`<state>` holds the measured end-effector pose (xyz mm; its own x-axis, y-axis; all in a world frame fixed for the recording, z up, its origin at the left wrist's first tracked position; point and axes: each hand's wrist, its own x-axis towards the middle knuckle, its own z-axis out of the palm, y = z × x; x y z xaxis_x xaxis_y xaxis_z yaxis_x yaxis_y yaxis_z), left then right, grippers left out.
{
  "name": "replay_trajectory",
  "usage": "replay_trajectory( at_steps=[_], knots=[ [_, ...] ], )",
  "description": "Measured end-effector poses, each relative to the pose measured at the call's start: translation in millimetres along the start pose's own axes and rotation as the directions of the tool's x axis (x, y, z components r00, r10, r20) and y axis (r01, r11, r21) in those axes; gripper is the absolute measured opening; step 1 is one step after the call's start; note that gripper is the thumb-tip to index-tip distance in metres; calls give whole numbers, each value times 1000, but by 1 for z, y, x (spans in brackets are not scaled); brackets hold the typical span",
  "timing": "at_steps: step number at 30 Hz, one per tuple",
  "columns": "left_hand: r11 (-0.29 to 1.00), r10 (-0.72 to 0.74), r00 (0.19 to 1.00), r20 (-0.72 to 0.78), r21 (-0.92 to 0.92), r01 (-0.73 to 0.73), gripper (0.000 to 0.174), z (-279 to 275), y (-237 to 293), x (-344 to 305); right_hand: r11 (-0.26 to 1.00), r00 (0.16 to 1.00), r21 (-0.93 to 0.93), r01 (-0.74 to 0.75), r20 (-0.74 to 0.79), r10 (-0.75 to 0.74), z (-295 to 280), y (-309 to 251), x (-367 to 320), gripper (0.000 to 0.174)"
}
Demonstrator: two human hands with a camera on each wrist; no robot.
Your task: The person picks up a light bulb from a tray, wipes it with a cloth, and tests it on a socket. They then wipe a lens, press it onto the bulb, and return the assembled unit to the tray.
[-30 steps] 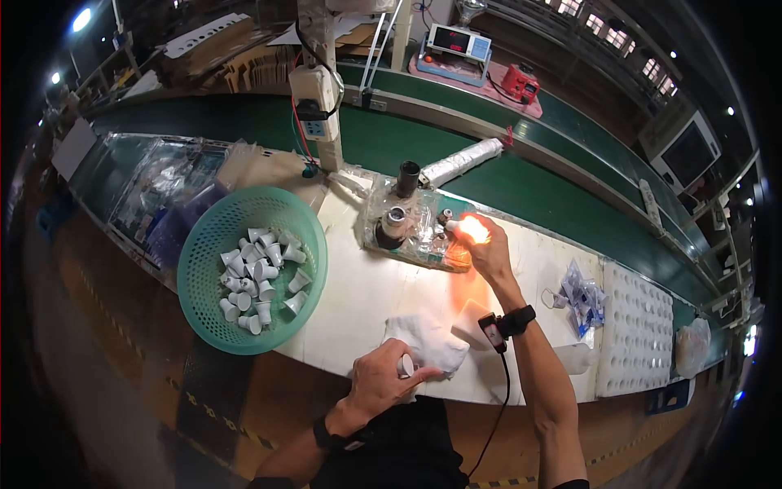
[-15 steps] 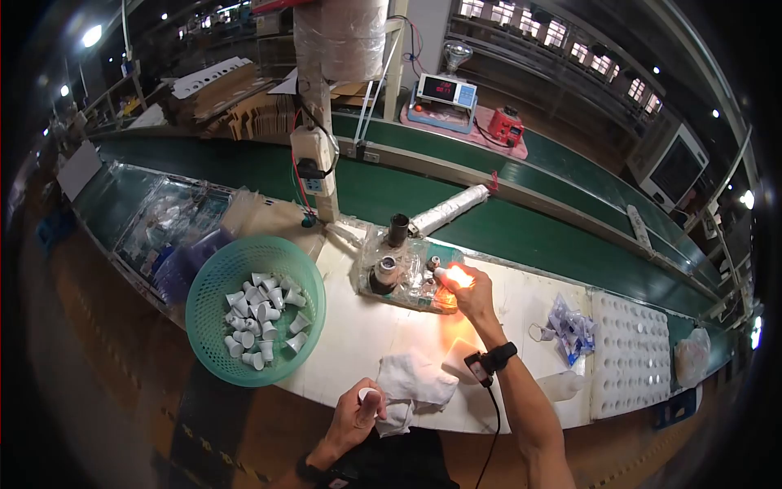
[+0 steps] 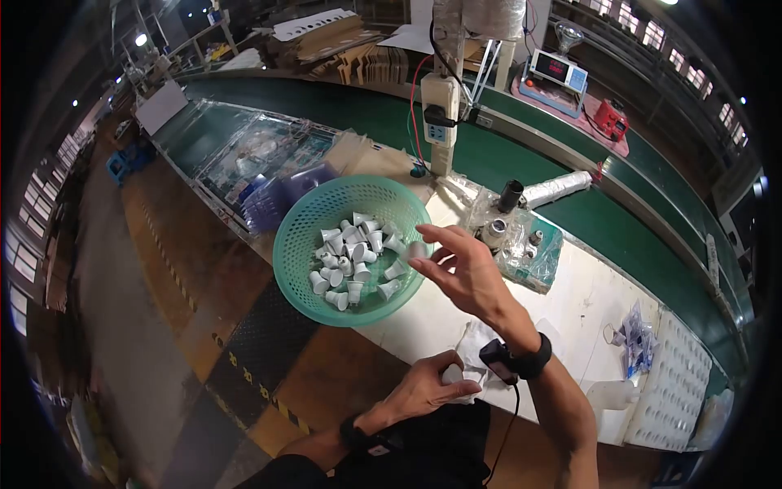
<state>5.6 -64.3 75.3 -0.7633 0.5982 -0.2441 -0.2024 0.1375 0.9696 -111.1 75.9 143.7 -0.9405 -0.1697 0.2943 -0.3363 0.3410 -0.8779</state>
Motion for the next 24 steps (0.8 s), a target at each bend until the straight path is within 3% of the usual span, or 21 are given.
replay_trajectory(
  at_steps=[3,4,6,7,8,11,15,17,18,19,21,22,23,24],
  knots=[
    [978,97,989,-113,194,-74,55,-10,-5,-3,989,988,-105,103,-107,-114,6,-14,-26,36],
    [959,51,981,-186,284,4,56,-14,-1,-7,992,998,-130,12,-66,-20,1,-22,-44,33],
    [878,198,940,-278,476,-45,53,-21,17,-13,967,979,-170,-189,40,198,-3,-20,-90,33],
    [817,376,880,-292,553,-165,47,-20,9,-10,944,940,-60,-323,92,328,-2,-22,-111,36],
    [775,404,876,-263,607,-175,44,-20,7,-8,886,881,45,-461,149,450,-3,-22,-128,39],
    [661,441,883,-159,724,-200,40,-13,14,-3,860,897,262,-439,66,437,5,-18,-159,43],
    [904,198,978,-66,398,-156,34,-6,33,-9,826,884,387,-409,-57,465,-6,-26,-176,41],
    [967,256,966,-30,14,-256,34,-4,26,-9,852,899,401,-338,-131,418,-15,-35,-182,40],
    [942,280,960,-27,-184,-280,34,-4,20,-12,819,895,466,-334,-117,431,-17,-41,-185,40],
    [893,129,988,89,-444,-76,37,-14,14,-20,783,891,529,-327,-102,442,-18,-46,-189,40],
    [797,132,981,144,-604,-19,39,-11,-1,-22,684,899,664,-303,-38,435,-15,-54,-192,45],
    [737,134,977,166,-676,13,41,-11,-6,-22,696,919,664,-274,-32,392,-12,-53,-193,45],
    [734,45,972,230,-668,124,47,-13,-7,-23,678,917,687,-261,-42,396,-8,-53,-193,44],
    [708,29,978,206,-695,125,49,-8,-3,-23,662,915,707,-248,-53,399,-4,-53,-193,44]
  ],
)
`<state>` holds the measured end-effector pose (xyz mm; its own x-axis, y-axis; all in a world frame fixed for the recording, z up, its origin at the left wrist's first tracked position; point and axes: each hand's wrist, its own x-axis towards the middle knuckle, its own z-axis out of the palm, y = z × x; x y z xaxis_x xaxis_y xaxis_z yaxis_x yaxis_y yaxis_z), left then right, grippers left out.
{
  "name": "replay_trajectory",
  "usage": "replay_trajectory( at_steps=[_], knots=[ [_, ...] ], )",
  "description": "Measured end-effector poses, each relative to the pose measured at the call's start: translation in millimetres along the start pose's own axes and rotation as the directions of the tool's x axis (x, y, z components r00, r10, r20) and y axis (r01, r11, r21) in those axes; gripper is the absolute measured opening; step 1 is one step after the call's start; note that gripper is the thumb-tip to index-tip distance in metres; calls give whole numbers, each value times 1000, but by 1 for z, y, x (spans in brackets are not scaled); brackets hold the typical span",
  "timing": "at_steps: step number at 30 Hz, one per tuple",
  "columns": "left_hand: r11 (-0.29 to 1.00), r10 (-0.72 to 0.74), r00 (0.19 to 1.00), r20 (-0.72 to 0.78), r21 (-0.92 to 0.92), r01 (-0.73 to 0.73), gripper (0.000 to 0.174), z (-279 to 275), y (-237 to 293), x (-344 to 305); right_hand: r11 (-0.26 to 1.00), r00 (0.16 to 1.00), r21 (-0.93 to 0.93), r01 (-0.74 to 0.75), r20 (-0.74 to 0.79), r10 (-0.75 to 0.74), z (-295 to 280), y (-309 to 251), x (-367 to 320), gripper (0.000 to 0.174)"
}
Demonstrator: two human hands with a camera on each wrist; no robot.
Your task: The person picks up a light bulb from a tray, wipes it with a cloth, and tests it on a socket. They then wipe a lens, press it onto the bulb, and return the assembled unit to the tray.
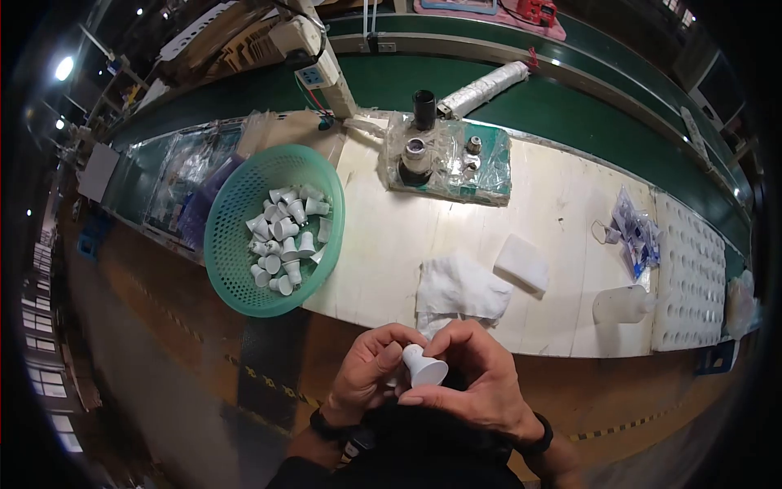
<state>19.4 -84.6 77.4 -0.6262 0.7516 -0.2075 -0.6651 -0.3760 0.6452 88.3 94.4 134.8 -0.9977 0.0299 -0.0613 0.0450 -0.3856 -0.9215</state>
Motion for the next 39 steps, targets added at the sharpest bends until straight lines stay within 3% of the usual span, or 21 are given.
replay_trajectory(
  at_steps=[2,3,6,12,18,21,24,27,30,33,35,36,39],
  knots=[
    [997,13,999,-51,-74,-17,52,18,-4,5,998,998,-5,-67,-11,66,3,-3,1,42],
    [996,-3,997,73,-85,9,54,13,-5,6,995,995,-8,-99,-20,99,2,-4,2,41],
    [998,-58,998,14,14,58,54,15,-3,6,986,992,113,-119,-18,122,-2,-2,2,36],
    [960,-218,970,-109,-205,193,54,31,4,5,983,989,115,-145,48,141,-5,-7,5,37],
    [951,-220,957,-188,-261,167,59,33,5,2,976,987,151,-157,68,148,-3,-5,8,40],
    [967,-180,961,-208,-218,134,56,39,8,2,980,988,121,-156,10,156,3,-7,11,30],
    [994,-64,949,-308,63,87,53,50,5,-1,963,973,137,-231,22,231,-3,-7,11,18],
    [996,-60,964,-259,43,74,51,43,5,-1,915,944,244,-321,11,329,-3,-10,16,20],
    [1000,-14,979,-205,-16,11,38,46,9,-3,887,968,395,-240,29,249,-7,14,12,29],
    [894,386,880,-277,348,-282,29,47,2,-8,865,977,460,-199,19,214,-2,20,10,34],
    [743,535,818,-213,579,-335,27,52,8,-7,887,981,422,-190,37,192,-1,25,5,37],
    [649,595,785,-169,677,-346,28,56,11,-7,896,982,404,-185,42,184,-1,26,3,40],
    [674,581,795,-173,651,-351,29,57,13,-8,884,969,397,-246,88,230,-2,24,5,43]
  ],
)
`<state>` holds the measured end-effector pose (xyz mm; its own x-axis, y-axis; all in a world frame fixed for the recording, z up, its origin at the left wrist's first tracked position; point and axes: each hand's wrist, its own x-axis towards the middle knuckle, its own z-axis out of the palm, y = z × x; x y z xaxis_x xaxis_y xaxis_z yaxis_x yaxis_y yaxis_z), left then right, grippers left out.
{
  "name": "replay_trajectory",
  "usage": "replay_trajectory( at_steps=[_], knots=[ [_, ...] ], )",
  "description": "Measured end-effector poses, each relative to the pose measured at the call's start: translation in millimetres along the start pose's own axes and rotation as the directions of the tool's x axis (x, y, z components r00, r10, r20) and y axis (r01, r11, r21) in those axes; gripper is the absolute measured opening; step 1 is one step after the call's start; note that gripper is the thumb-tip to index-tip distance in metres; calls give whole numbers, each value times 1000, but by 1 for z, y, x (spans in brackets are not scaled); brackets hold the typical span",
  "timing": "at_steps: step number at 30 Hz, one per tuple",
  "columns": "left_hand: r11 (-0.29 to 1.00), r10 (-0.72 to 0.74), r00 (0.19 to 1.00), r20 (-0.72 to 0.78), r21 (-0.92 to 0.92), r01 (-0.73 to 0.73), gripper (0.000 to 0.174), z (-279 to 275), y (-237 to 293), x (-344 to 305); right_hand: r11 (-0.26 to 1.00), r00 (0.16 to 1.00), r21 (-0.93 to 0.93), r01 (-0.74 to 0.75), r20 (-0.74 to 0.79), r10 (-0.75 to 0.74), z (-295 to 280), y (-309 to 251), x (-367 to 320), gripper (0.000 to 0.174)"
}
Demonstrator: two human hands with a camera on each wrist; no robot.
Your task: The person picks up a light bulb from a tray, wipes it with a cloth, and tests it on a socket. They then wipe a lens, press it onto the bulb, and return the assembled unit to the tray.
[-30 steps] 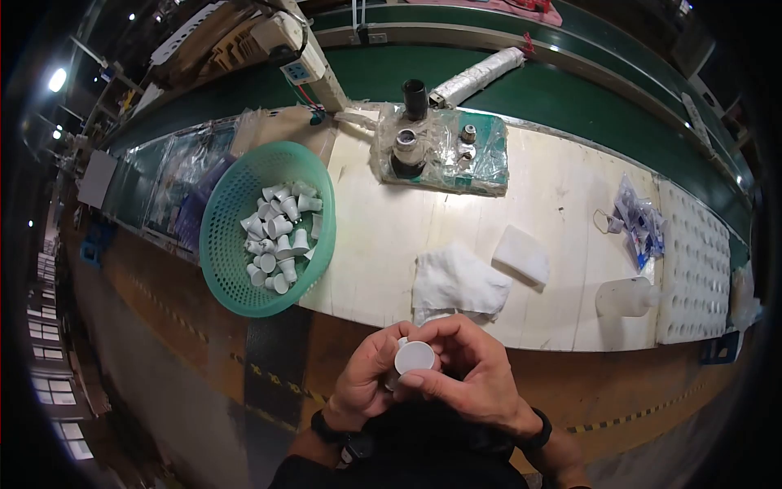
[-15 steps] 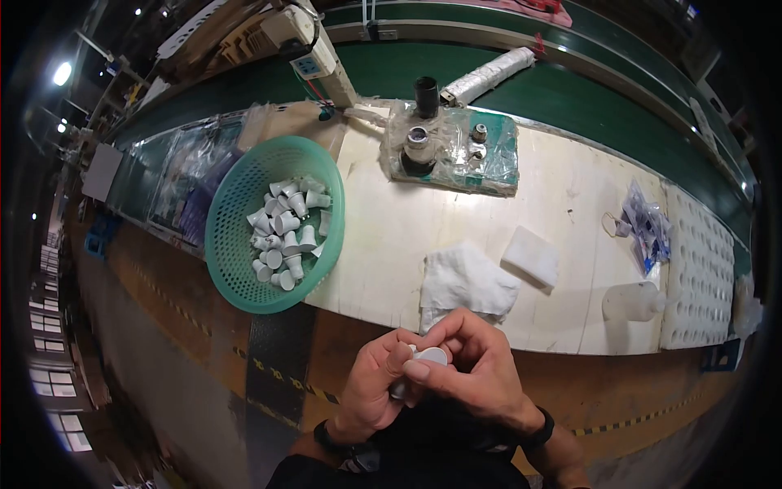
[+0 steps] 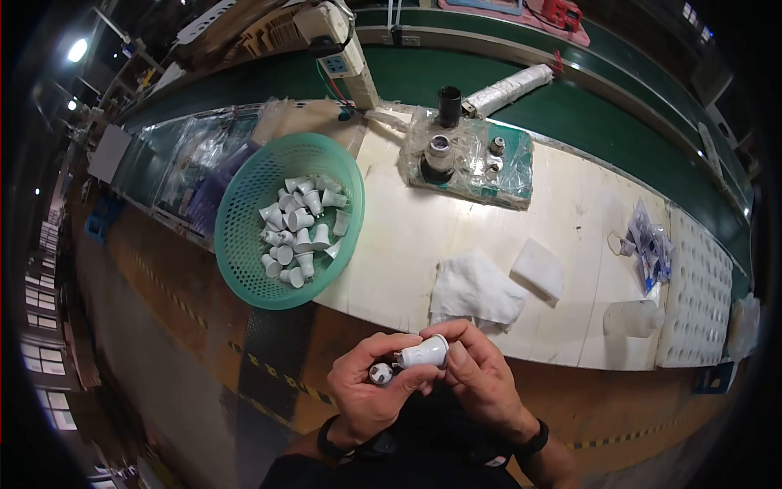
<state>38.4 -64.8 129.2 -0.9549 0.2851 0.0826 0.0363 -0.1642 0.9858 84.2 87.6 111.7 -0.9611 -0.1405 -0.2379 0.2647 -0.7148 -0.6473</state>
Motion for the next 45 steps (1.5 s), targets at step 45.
replay_trajectory(
  at_steps=[45],
  knots=[
    [682,-454,807,378,-435,588,34,3,-22,13,123,800,-973,193,84,-594,-48,-69,-29,46]
  ],
)
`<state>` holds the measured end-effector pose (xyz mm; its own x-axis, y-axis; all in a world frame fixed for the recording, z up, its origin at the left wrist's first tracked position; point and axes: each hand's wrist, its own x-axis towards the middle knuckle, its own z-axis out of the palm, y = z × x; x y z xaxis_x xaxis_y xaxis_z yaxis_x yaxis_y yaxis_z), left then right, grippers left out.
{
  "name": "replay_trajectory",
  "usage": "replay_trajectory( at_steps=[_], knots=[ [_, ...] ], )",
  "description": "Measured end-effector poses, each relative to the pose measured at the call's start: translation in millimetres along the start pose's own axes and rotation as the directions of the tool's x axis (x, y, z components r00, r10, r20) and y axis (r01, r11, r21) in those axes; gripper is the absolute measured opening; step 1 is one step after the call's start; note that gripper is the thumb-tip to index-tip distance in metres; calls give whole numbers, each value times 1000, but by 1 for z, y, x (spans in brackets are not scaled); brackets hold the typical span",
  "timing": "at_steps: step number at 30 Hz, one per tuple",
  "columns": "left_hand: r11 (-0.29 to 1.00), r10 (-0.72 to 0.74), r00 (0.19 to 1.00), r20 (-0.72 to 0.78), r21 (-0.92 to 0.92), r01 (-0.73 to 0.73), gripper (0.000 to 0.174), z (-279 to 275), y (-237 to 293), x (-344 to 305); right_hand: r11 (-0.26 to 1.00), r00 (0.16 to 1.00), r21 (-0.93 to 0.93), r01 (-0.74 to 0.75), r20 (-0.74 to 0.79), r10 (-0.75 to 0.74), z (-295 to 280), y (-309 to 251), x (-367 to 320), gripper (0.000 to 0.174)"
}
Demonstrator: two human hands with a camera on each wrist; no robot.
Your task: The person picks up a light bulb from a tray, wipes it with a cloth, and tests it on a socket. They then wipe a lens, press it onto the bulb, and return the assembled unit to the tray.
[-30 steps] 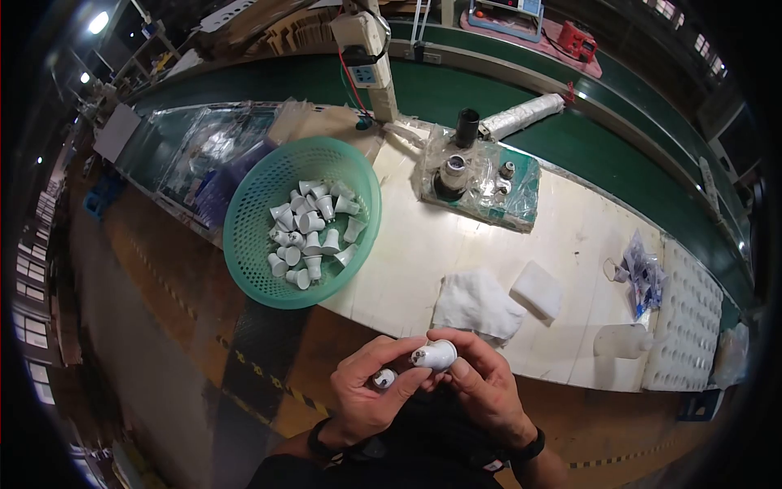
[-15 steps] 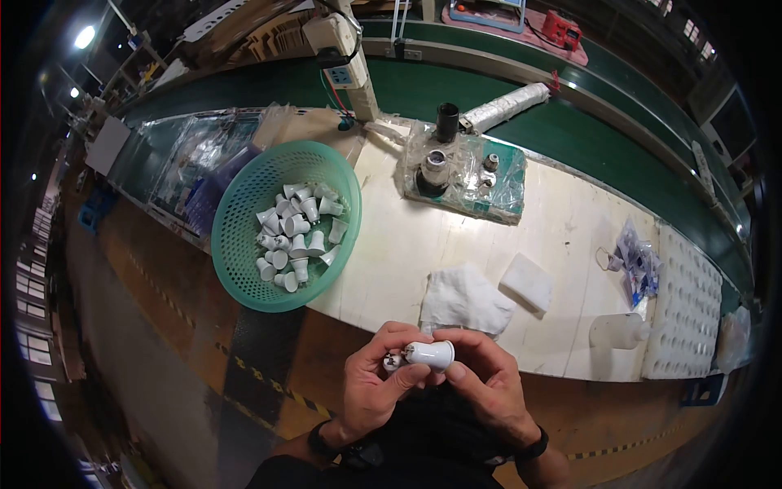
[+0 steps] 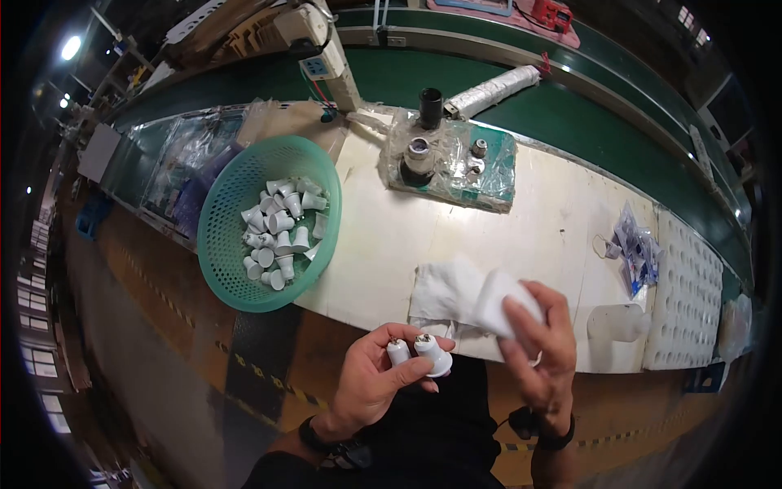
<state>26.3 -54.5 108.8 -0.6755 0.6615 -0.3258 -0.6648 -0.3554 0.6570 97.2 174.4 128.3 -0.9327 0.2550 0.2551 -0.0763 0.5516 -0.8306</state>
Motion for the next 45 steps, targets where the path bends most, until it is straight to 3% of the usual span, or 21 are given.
replay_trajectory(
  at_steps=[1,4,7,10,13,16,19,23,26,27,30,32,34,35,36,38,40,41,42,43,45],
  knots=[
    [1000,5,1000,-18,-22,-5,33,1,-2,2,991,989,46,122,79,-125,-1,-18,-1,50],
    [995,29,996,-89,-88,-37,30,2,-10,-3,978,968,-26,205,154,-199,16,-40,-5,52],
    [997,5,997,-82,-79,-11,33,8,6,-6,960,995,-269,81,-33,-93,22,-13,-9,53],
    [999,23,994,-109,-21,-25,30,7,6,-7,996,993,-84,42,-103,-51,14,-34,-10,49],
    [1000,11,998,-64,0,-11,30,1,0,-5,964,974,-140,226,52,-220,27,-41,-5,51],
    [1000,-8,996,-85,12,9,32,1,4,-4,909,986,-385,157,15,-164,25,-12,-2,51],
    [999,-36,990,-140,-23,33,35,2,8,-8,914,994,-404,35,-81,-74,23,36,2,49],
    [998,-21,993,-112,-65,14,38,2,9,-8,733,993,-679,-52,-116,-36,32,61,7,53],
    [999,4,995,-101,-45,-8,39,-3,7,-9,905,993,-415,90,105,-50,52,22,14,51],
    [999,4,996,-92,-32,-7,39,-6,6,-8,897,983,-421,134,168,-68,65,18,14,48],
    [1000,20,995,-101,16,-19,41,-17,4,-5,949,964,-302,89,265,-6,82,60,8,47],
    [998,45,993,-112,58,-39,38,-25,4,-4,989,983,121,-82,173,60,69,44,8,38],
    [986,46,992,-114,167,-26,35,-32,-1,-5,814,962,517,-266,196,191,47,1,6,31],
    [967,46,993,-106,253,-18,33,-32,-7,-4,878,979,464,-115,203,21,44,-10,8,26],
    [940,54,994,-96,341,-18,32,-29,-10,-3,859,941,499,-111,331,-71,45,-16,11,25],
    [909,105,994,-34,408,-82,34,-23,-13,-2,802,893,497,-330,441,94,50,-20,13,22],
    [980,37,999,-21,199,-32,43,-28,-21,-4,799,893,473,-371,419,167,61,-15,1,24],
    [984,45,999,21,169,-48,44,-27,-19,-10,767,832,410,-494,480,279,62,-15,-3,28],
    [975,24,999,42,218,-32,49,-40,-32,-8,836,891,380,-395,379,249,73,-20,-5,15],
    [959,30,998,61,279,-46,48,-41,-32,-11,805,830,294,-515,407,382,73,-33,-7,38],
    [980,91,995,40,172,-97,39,-43,-51,-6,773,828,317,-549,329,453,91,-23,-5,36]
  ],
)
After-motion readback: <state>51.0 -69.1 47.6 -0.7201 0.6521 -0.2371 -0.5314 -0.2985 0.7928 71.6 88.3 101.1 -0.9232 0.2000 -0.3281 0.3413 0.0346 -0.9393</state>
